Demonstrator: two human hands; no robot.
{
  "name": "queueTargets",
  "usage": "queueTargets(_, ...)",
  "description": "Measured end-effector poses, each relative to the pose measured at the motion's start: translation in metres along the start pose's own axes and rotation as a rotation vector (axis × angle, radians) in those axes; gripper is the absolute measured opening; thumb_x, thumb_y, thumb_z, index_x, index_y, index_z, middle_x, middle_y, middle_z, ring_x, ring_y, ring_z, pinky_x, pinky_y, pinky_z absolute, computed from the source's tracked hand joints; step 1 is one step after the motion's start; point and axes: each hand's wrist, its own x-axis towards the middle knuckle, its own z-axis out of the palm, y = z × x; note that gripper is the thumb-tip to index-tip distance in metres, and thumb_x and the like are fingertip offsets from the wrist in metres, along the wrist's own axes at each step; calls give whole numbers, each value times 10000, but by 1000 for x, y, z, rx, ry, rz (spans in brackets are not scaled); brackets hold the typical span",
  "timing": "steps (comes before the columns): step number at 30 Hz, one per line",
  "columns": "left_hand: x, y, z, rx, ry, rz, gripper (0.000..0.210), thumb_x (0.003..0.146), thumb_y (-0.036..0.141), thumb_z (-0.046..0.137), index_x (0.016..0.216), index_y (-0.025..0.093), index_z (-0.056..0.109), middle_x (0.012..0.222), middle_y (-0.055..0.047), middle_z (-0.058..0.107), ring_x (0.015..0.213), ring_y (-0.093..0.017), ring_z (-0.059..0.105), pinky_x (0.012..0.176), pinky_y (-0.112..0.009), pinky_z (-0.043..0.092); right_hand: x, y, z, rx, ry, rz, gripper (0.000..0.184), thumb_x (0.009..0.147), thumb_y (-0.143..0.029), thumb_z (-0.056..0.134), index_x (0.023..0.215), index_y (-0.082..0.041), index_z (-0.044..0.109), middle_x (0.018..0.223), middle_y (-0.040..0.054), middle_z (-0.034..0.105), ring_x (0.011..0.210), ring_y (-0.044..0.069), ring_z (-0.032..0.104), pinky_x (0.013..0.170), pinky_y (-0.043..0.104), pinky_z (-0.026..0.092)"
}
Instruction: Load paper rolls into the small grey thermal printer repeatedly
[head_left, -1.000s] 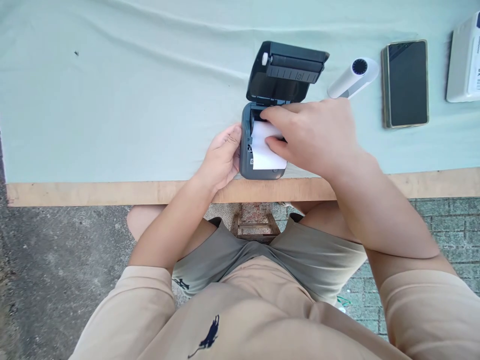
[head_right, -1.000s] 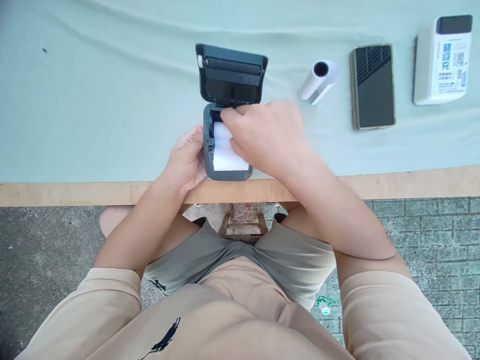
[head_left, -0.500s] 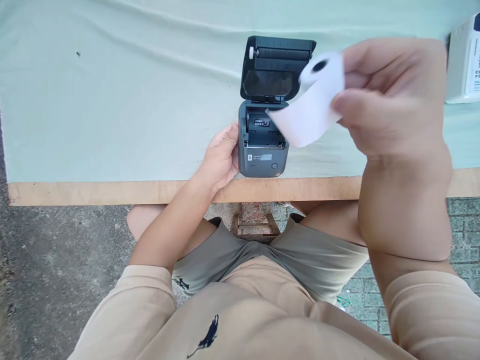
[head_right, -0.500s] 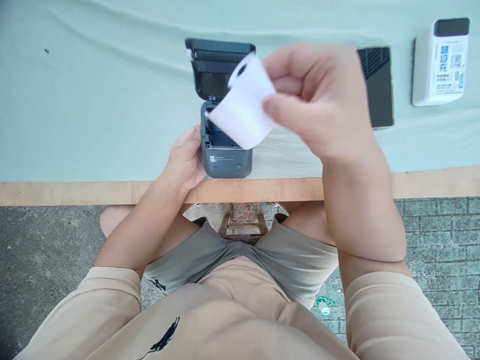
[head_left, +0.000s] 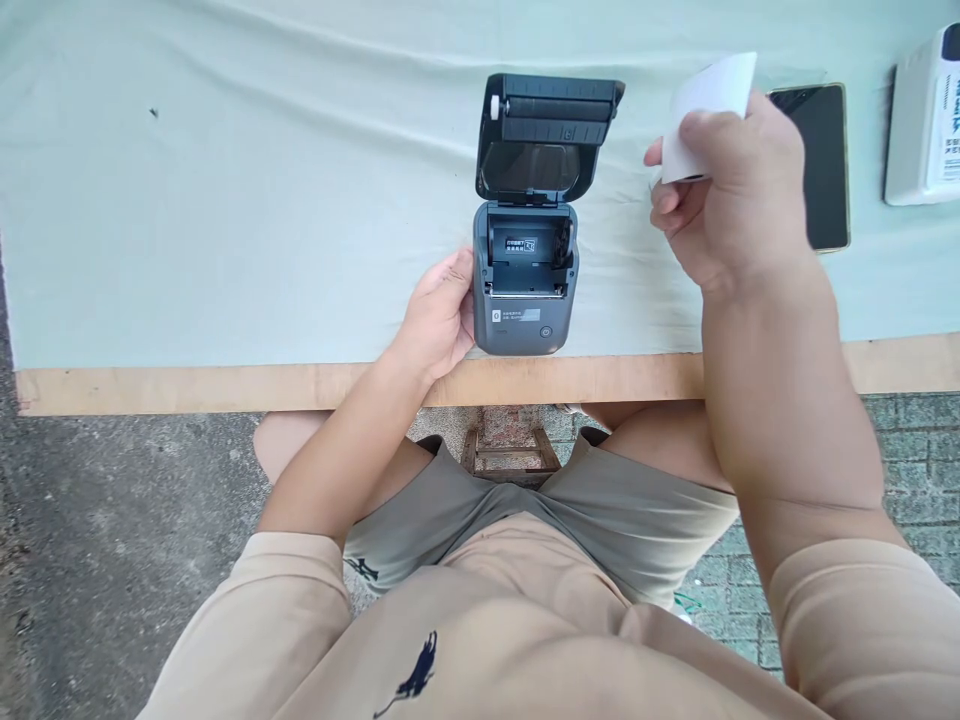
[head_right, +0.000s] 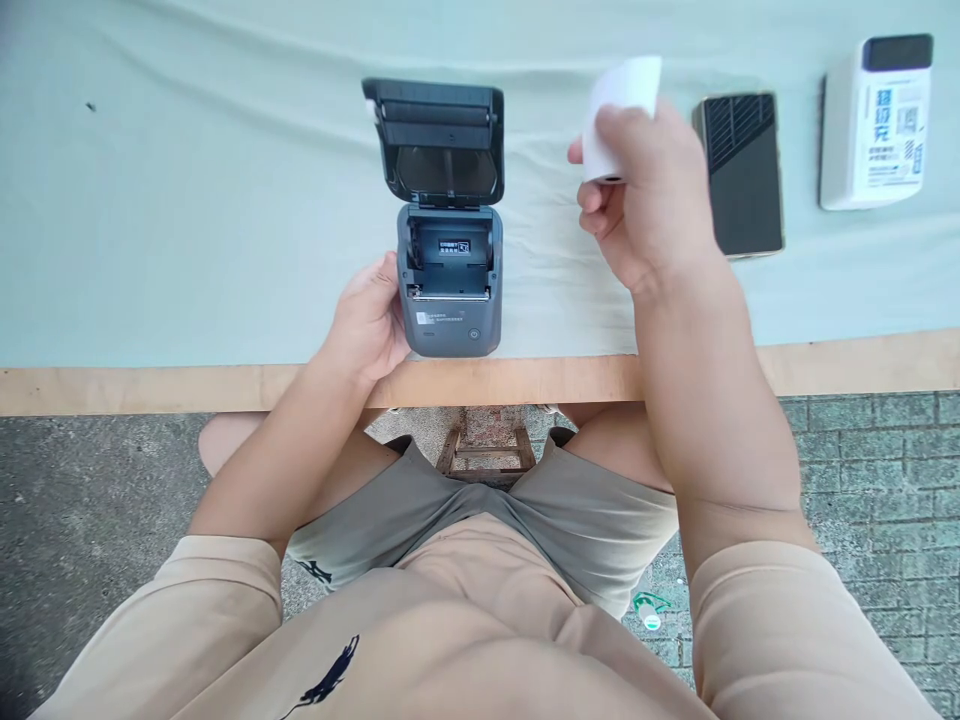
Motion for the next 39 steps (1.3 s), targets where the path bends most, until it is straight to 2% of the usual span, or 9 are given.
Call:
queueTargets(3,-1,1,2,-23,7,-7,269,1096,358,581,935,197,724,951,-2,824,1107,-191,830,927,-298,706,-8,-1,14,-116,97,-137,375,712,-391,710,956,-341,430,868,8,754,516,187,475,494,383,341)
queueTargets(8,-2,3,4,-34,18,-19,287,1107,320,549,920,203,733,925,4,824,1109,-186,826,911,-290,704,-13,5,16,-313,60,-273,362,780,-477,774,928,-346,471,1011,9,748,587,218,628,502,412,464)
queueTargets(11,-2,3,4,-29,22,-23,284,1107,318,546,933,203,738,948,-3,823,1149,-198,818,964,-319,699,-7,15,13,-552,62,-348,268,795,-425,778,925,-332,563,1032,54,754,804,268,682,677,451,534)
queueTargets(14,-2,3,4,-33,12,-13,295,1110,311,540,921,196,737,939,-4,818,1131,-200,825,1008,-345,693,-2,25,15,-839,38,-455,174,818,-306,734,966,-302,642,1057,95,784,961,302,650,830,476,494)
queueTargets(19,-2,3,4,-56,-3,-8,339,1121,287,510,886,189,733,853,13,806,1074,-180,839,1029,-337,694,-1,23,20,-1133,-35,-342,330,833,-237,690,1155,-289,641,1200,137,770,1052,356,647,821,475,450)
queueTargets(22,-2,5,5,-53,6,-20,348,1127,268,490,900,183,739,847,17,805,1054,-167,843,997,-309,698,-5,15,20,-1087,-71,-343,306,833,-195,655,1098,-325,577,1237,102,735,1080,334,633,877,492,470)
queueTargets(26,-3,7,7,-75,20,-28,378,1134,251,467,900,170,752,842,24,808,925,-135,849,905,-265,709,-8,13,20,-783,0,-392,323,783,-165,686,971,-332,484,1170,59,698,1002,253,633,861,444,548)
queueTargets(29,-3,7,8,-68,14,-31,379,1136,254,462,906,172,752,845,18,810,991,-155,850,971,-302,705,-7,15,23,-660,41,-373,329,780,-164,692,944,-326,456,1053,13,691,935,204,632,832,397,572)
queueTargets(39,-2,6,7,-64,9,-19,377,1135,256,467,888,175,739,826,25,803,929,-142,848,977,-309,703,1,19,23,-829,24,-212,491,757,-101,741,1103,-297,453,1124,16,690,762,126,608,716,318,506)
